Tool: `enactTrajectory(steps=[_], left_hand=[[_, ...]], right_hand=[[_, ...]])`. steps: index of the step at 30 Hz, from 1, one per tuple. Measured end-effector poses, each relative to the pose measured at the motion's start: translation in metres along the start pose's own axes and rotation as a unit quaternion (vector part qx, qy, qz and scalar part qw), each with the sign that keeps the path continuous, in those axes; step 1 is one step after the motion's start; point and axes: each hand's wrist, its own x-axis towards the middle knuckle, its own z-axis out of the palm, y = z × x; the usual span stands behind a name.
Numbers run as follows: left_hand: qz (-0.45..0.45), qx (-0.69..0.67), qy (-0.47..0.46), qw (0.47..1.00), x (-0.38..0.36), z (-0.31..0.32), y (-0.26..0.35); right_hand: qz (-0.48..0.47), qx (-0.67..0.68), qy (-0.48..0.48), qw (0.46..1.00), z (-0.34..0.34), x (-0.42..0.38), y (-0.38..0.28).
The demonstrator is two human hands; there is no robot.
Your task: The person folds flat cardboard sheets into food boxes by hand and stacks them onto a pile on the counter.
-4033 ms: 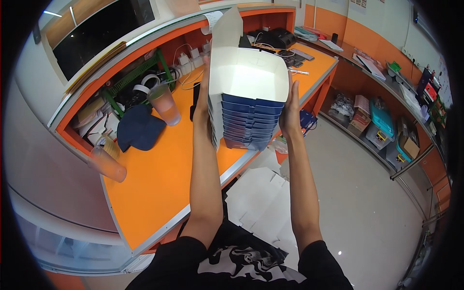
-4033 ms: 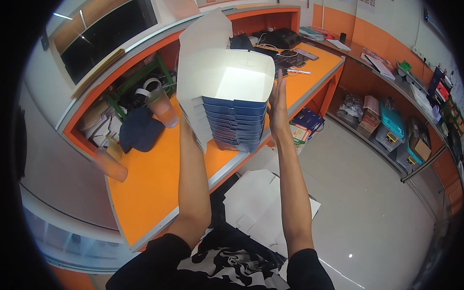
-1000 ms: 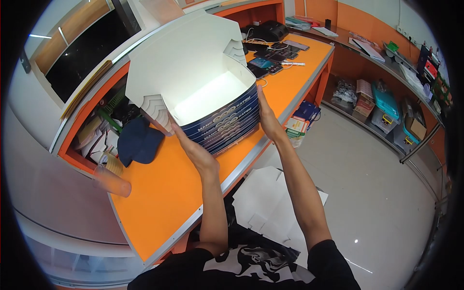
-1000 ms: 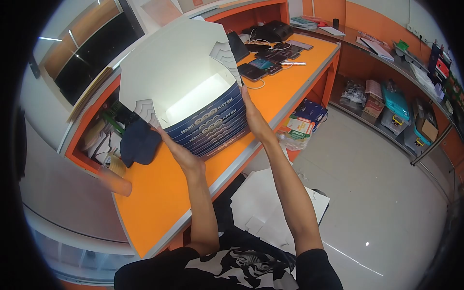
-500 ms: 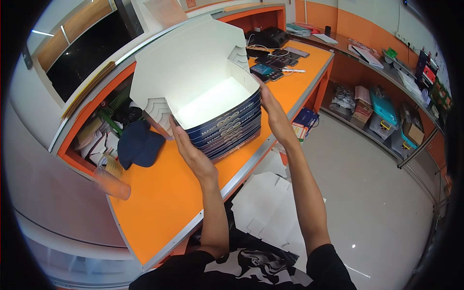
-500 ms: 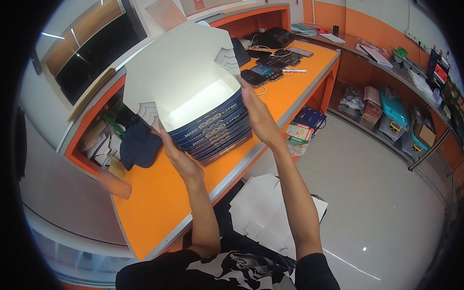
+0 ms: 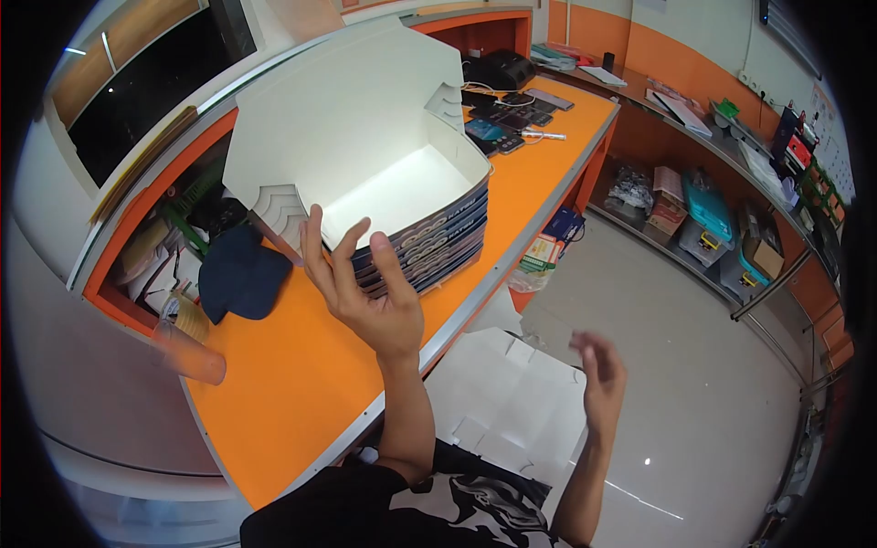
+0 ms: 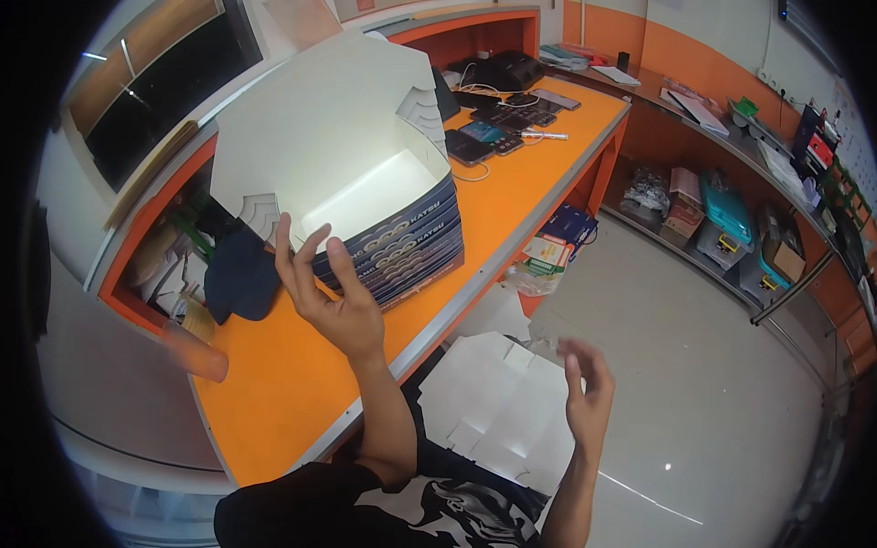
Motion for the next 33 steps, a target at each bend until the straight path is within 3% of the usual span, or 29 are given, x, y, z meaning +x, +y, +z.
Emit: enactTrajectory(steps=[2, 5, 7, 9, 11, 14, 21, 27, 29, 30, 32, 33], left_hand=[[0.014, 0.009, 0.016, 1.0, -0.001, 0.001, -0.003], [0.047, 0.042, 0.011, 0.998, 0.002, -0.001, -0.007], [0.046, 0.041, 0.006, 0.998, 0.003, -0.003, -0.004], [0.046, 0.039, 0.004, 0.998, 0.004, -0.003, -0.002], [0.047, 0.056, -0.007, 0.997, 0.006, -0.002, -0.002], [0.029, 0.028, 0.003, 0.999, 0.006, 0.002, -0.005], [0.043, 0.043, 0.008, 0.998, 0.006, 0.004, -0.01], [0.024, 0.019, 0.019, 0.999, 0.004, 0.004, -0.014], [0.018, 0.004, 0.041, 0.999, 0.01, 0.001, -0.013], [0.01, -0.009, 0.063, 0.998, 0.013, -0.001, -0.014], [0.02, 0.014, 0.058, 0.998, 0.02, -0.005, -0.021], [0.035, 0.035, 0.051, 0.997, 0.025, -0.006, -0.024]], right_hand=[[-0.185, -0.056, -0.032, 0.981, 0.019, 0.035, -0.067], [-0.427, -0.08, -0.122, 0.892, 0.071, 0.09, -0.166], [-0.485, -0.119, -0.208, 0.841, 0.116, 0.127, -0.203], [-0.494, -0.303, -0.265, 0.771, 0.16, 0.165, -0.216], [-0.36, -0.5, -0.336, 0.712, 0.184, 0.169, -0.246], [-0.393, -0.534, -0.353, 0.66, 0.205, 0.192, -0.234], [-0.349, -0.55, -0.385, 0.654, 0.219, 0.23, -0.23], [-0.343, -0.462, -0.413, 0.706, 0.207, 0.23, -0.229], [-0.431, -0.455, -0.27, 0.731, 0.195, 0.219, -0.23], [-0.432, -0.456, -0.272, 0.729, 0.189, 0.216, -0.23], [-0.433, -0.44, -0.138, 0.774, 0.178, 0.213, -0.226], [-0.434, -0.438, -0.142, 0.774, 0.175, 0.216, -0.222]])
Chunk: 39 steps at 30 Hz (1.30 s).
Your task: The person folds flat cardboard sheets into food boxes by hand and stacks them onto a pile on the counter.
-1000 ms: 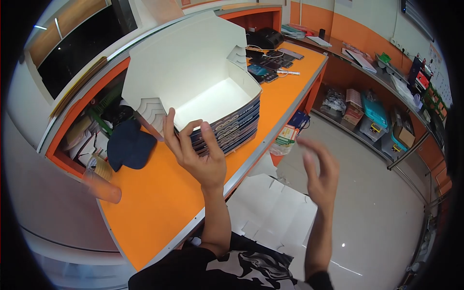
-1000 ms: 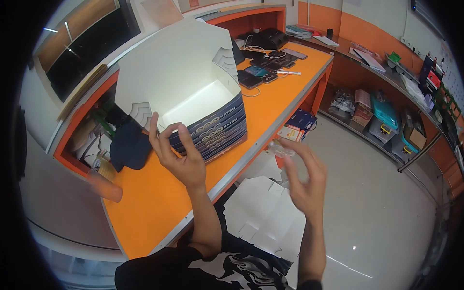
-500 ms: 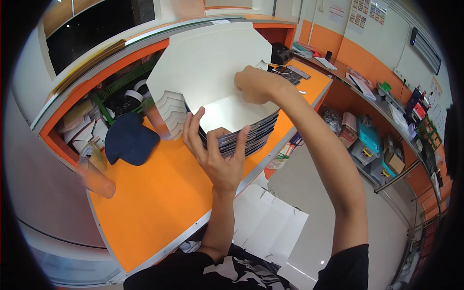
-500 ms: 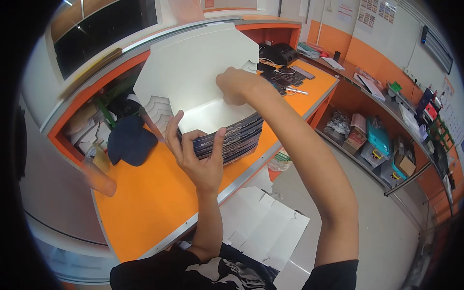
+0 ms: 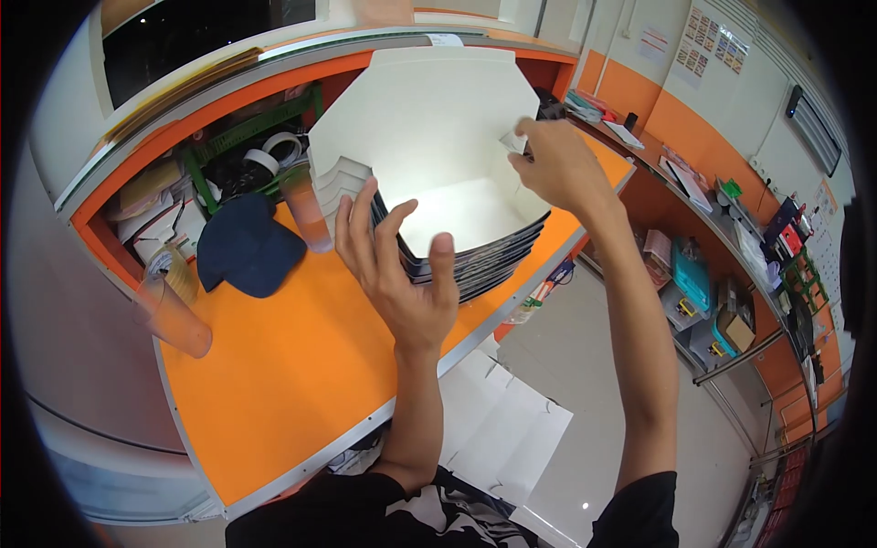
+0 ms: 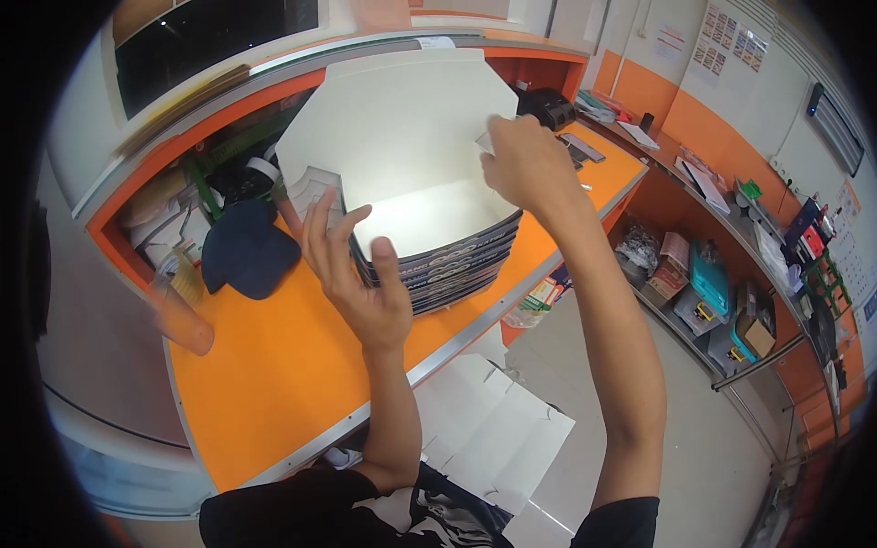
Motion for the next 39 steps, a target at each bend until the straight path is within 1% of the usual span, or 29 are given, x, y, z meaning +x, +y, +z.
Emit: enactTrajectory(steps=[2, 3, 4, 5, 6, 10, 14, 16, 18, 21, 23, 24, 25, 26, 27, 28, 29, 30, 31, 32, 33, 34, 35, 36, 37, 38, 39], left_hand=[[-0.002, 0.019, -0.001, 1.0, 0.004, 0.003, -0.007], [-0.058, -0.063, -0.004, 0.996, 0.005, 0.004, -0.009], [-0.113, -0.146, -0.007, 0.983, 0.007, 0.006, -0.011], [-0.094, -0.106, -0.011, 0.99, 0.009, 0.005, -0.015], [-0.092, -0.107, -0.01, 0.99, 0.011, 0.005, -0.015], [-0.113, -0.094, -0.006, 0.989, 0.015, 0.004, -0.015], [-0.133, -0.115, -0.021, 0.984, 0.012, 0.009, -0.018], [-0.124, -0.124, -0.014, 0.984, 0.01, 0.012, -0.022], [-0.115, -0.134, -0.005, 0.984, 0.012, 0.011, -0.02], [-0.093, -0.156, -0.031, 0.983, 0.014, 0.004, -0.015], [-0.045, -0.189, -0.079, 0.978, 0.014, -0.001, -0.015], [-0.045, -0.19, -0.081, 0.977, 0.014, -0.004, -0.018], [-0.014, -0.165, -0.114, 0.98, 0.013, -0.008, -0.023], [0.017, -0.139, -0.146, 0.979, 0.012, -0.01, -0.026], [0.018, -0.139, -0.147, 0.979, 0.01, -0.01, -0.026], [0.0, -0.173, -0.133, 0.976, 0.009, -0.009, -0.025], [-0.017, -0.206, -0.117, 0.971, 0.009, -0.007, -0.024], [-0.018, -0.203, -0.115, 0.972, 0.008, -0.005, -0.022], [-0.042, -0.242, -0.093, 0.965, 0.006, -0.003, -0.02], [-0.067, -0.279, -0.071, 0.955, 0.004, -0.002, -0.017], [-0.068, -0.275, -0.068, 0.957, 0.001, -0.001, -0.012], [-0.12, -0.339, 0.007, 0.933, -0.003, -0.001, -0.006], [-0.168, -0.399, 0.083, 0.897, -0.007, -0.002, -0.002], [-0.167, -0.395, 0.088, 0.899, -0.014, -0.004, -0.004], [-0.142, -0.381, 0.05, 0.912, -0.024, -0.005, -0.009], [-0.119, -0.366, 0.009, 0.923, -0.027, -0.007, -0.009], [-0.121, -0.361, 0.011, 0.925, -0.028, -0.008, -0.009]], right_hand=[[0.066, 0.005, -0.118, 0.991, 0.008, -0.001, 0.012], [0.058, 0.034, -0.121, 0.99, 0.013, -0.002, 0.016], [0.059, 0.034, -0.119, 0.991, 0.014, -0.002, 0.021], [0.051, 0.076, -0.124, 0.988, 0.014, -0.002, 0.023], [0.041, 0.12, -0.127, 0.984, 0.013, -0.001, 0.024], [0.056, 0.154, -0.147, 0.976, 0.012, 0.002, 0.029], [0.029, 0.148, -0.135, 0.979, 0.013, 0.003, 0.032], [0.019, 0.152, -0.125, 0.98, 0.016, 0.005, 0.033], [0.017, 0.11, -0.154, 0.982, 0.018, 0.008, 0.037], [0.003, 0.102, -0.148, 0.984, 0.021, 0.009, 0.039], [0.012, 0.094, -0.156, 0.983, 0.02, 0.008, 0.038], [0.018, 0.085, -0.166, 0.982, 0.019, 0.008, 0.037], [0.02, 0.086, -0.166, 0.982, 0.017, 0.006, 0.035], [0.027, 0.093, -0.156, 0.983, 0.012, 0.002, 0.031], [0.034, 0.1, -0.146, 0.984, 0.01, -0.003, 0.027], [-0.048, 0.058, -0.027, 0.997, 0.013, -0.009, 0.024], [-0.13, 0.015, 0.092, 0.987, 0.016, -0.016, 0.022], [-0.182, 0.083, 0.082, 0.976, 0.003, -0.017, 0.008], [-0.232, 0.152, 0.07, 0.958, -0.011, -0.018, -0.005], [-0.236, 0.156, 0.067, 0.957, -0.026, -0.021, -0.024], [-0.217, 0.239, -0.053, 0.945, -0.04, -0.024, -0.045], [-0.194, 0.315, -0.174, 0.913, -0.045, -0.027, -0.061], [-0.2, 0.317, -0.177, 0.91, -0.04, -0.03, -0.07], [-0.191, 0.261, -0.198, 0.925, -0.034, -0.031, -0.079], [-0.182, 0.203, -0.216, 0.938, -0.031, -0.031, -0.084], [-0.186, 0.205, -0.217, 0.936, -0.032, -0.03, -0.087], [-0.176, 0.203, -0.255, 0.929, -0.035, -0.029, -0.09]])
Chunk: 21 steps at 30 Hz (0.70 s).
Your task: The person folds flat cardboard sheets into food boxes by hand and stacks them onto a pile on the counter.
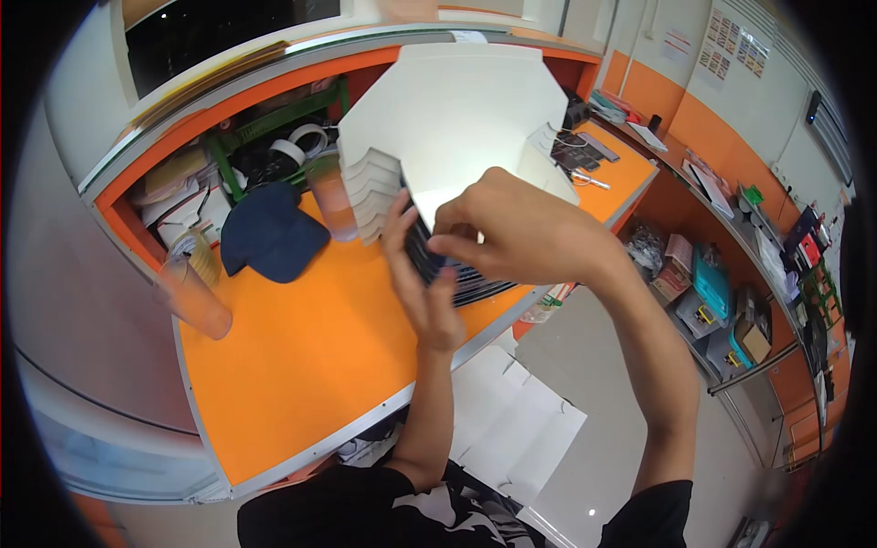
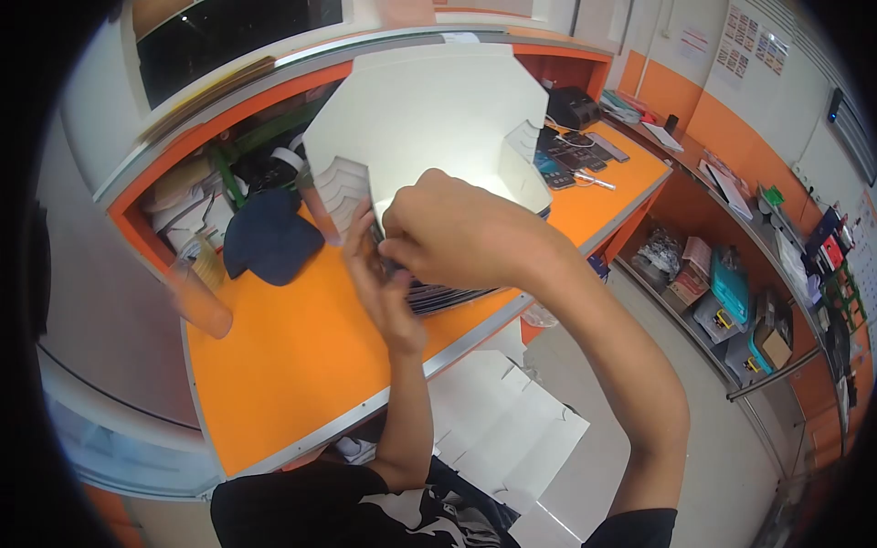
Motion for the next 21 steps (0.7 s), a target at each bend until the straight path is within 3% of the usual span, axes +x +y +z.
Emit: enactTrajectory(steps=[2, 5, 7, 9, 13, 16, 18, 19, 21], left_hand=[[0.07, 0.17, -0.066, 0.981, 0.002, 0.003, -0.001], [0.096, 0.247, -0.059, 0.963, 0.0, 0.008, -0.01], [0.108, 0.245, -0.044, 0.962, -0.001, 0.01, -0.015], [0.099, 0.28, -0.068, 0.952, -0.004, 0.006, -0.014], [0.084, 0.269, -0.059, 0.958, -0.007, 0.006, -0.017], [0.092, 0.229, -0.026, 0.969, -0.003, 0.008, -0.012], [0.103, 0.262, -0.039, 0.959, 0.005, 0.005, -0.005], [0.102, 0.257, -0.045, 0.96, 0.012, 0.004, -0.003], [0.127, 0.289, -0.107, 0.943, 0.026, 0.002, 0.003]], right_hand=[[0.033, 0.027, -0.032, 0.999, 0.0, 0.0, -0.006], [0.044, -0.068, -0.016, 0.997, 0.011, 0.0, -0.006], [0.058, -0.063, -0.015, 0.996, 0.014, -0.002, -0.009], [0.062, -0.045, 0.076, 0.994, 0.018, -0.004, -0.012], [0.07, -0.033, 0.101, 0.992, 0.02, -0.001, -0.011], [0.05, -0.026, 0.089, 0.994, 0.016, -0.005, -0.008], [-0.053, -0.003, 0.102, 0.993, 0.008, -0.012, -0.003], [-0.046, -0.004, 0.106, 0.993, 0.003, -0.017, 0.003], [-0.027, 0.022, 0.203, 0.979, -0.013, -0.033, 0.021]])
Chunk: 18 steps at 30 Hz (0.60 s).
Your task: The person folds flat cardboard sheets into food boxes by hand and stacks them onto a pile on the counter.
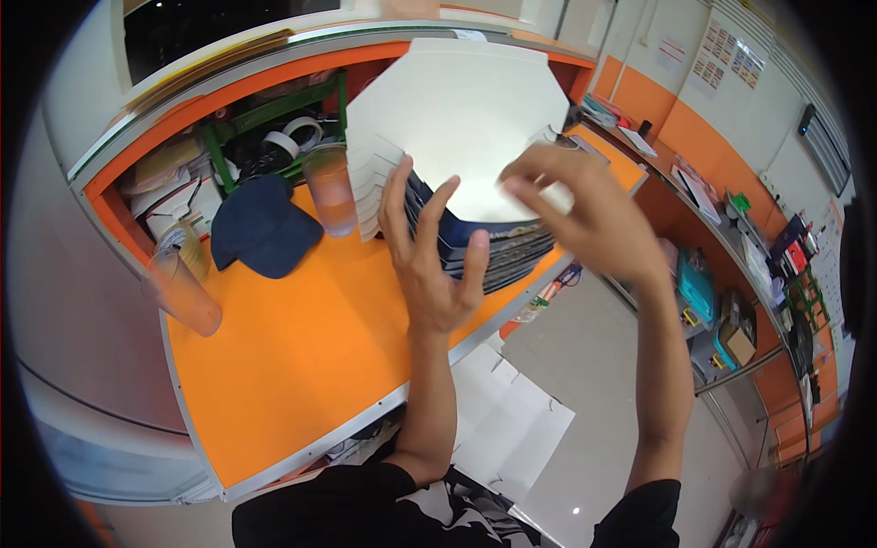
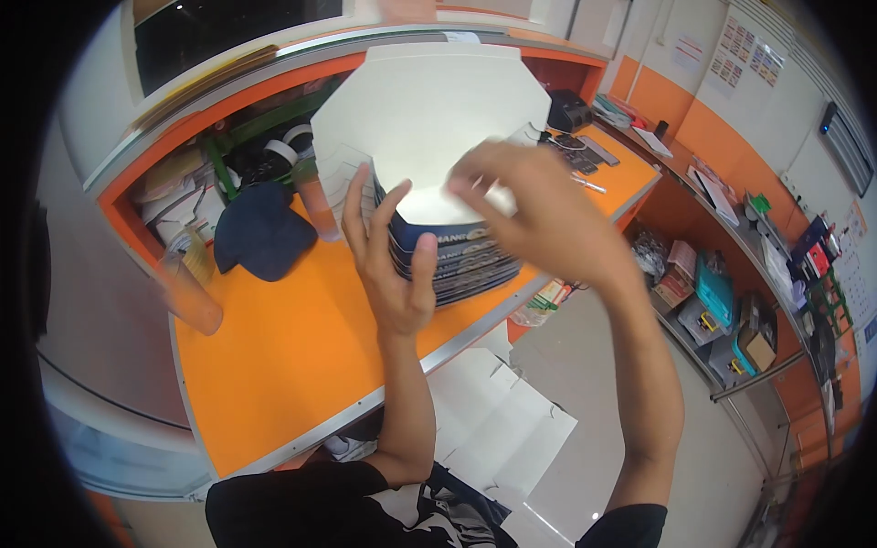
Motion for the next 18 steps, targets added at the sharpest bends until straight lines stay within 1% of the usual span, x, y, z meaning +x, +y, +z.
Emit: enactTrajectory(steps=[1, 2, 3, 4, 6, 7, 8, 10, 11, 12, 14, 15, 17, 18], left_hand=[[-0.016, -0.034, -0.008, 0.999, 0.005, -0.001, 0.004], [-0.015, -0.04, -0.011, 0.999, 0.006, 0.0, 0.003], [-0.018, -0.044, -0.01, 0.999, 0.008, 0.001, 0.001], [-0.02, -0.047, -0.008, 0.999, 0.009, 0.003, 0.001], [-0.024, -0.069, 0.004, 0.997, 0.009, 0.007, 0.002], [-0.025, -0.082, 0.004, 0.996, 0.006, 0.007, 0.0], [-0.027, -0.094, 0.004, 0.995, 0.004, 0.008, -0.003], [-0.028, -0.096, 0.008, 0.995, 0.002, 0.01, -0.003], [-0.024, -0.088, 0.009, 0.996, 0.002, 0.01, -0.004], [-0.019, -0.078, 0.009, 0.997, 0.002, 0.011, -0.003], [-0.008, -0.071, 0.009, 0.997, 0.001, 0.012, -0.001], [-0.009, -0.064, 0.011, 0.998, 0.0, 0.012, -0.002], [-0.007, -0.057, 0.011, 0.998, -0.001, 0.013, -0.001], [-0.011, -0.056, 0.015, 0.998, -0.001, 0.014, -0.001]], right_hand=[[0.028, -0.056, 0.03, 0.998, -0.01, -0.006, 0.013], [0.055, -0.113, 0.06, 0.99, -0.018, -0.014, 0.029], [0.118, -0.096, 0.016, 0.988, -0.027, -0.023, 0.043], [0.122, -0.1, 0.022, 0.987, -0.03, -0.034, 0.053], [0.113, -0.013, -0.044, 0.993, -0.034, -0.05, 0.069], [0.116, -0.044, -0.081, 0.989, -0.035, -0.054, 0.076], [0.121, -0.047, -0.078, 0.988, -0.033, -0.058, 0.086], [0.166, 0.007, -0.091, 0.982, -0.028, -0.062, 0.101], [0.156, 0.07, -0.09, 0.981, -0.027, -0.062, 0.101], [0.159, 0.071, -0.086, 0.981, -0.025, -0.063, 0.104], [0.164, 0.14, -0.101, 0.971, -0.017, -0.064, 0.113], [0.164, 0.142, -0.097, 0.971, -0.014, -0.065, 0.116], [0.167, 0.208, -0.076, 0.961, -0.009, -0.065, 0.118], [0.167, 0.209, -0.073, 0.961, -0.009, -0.065, 0.116]])
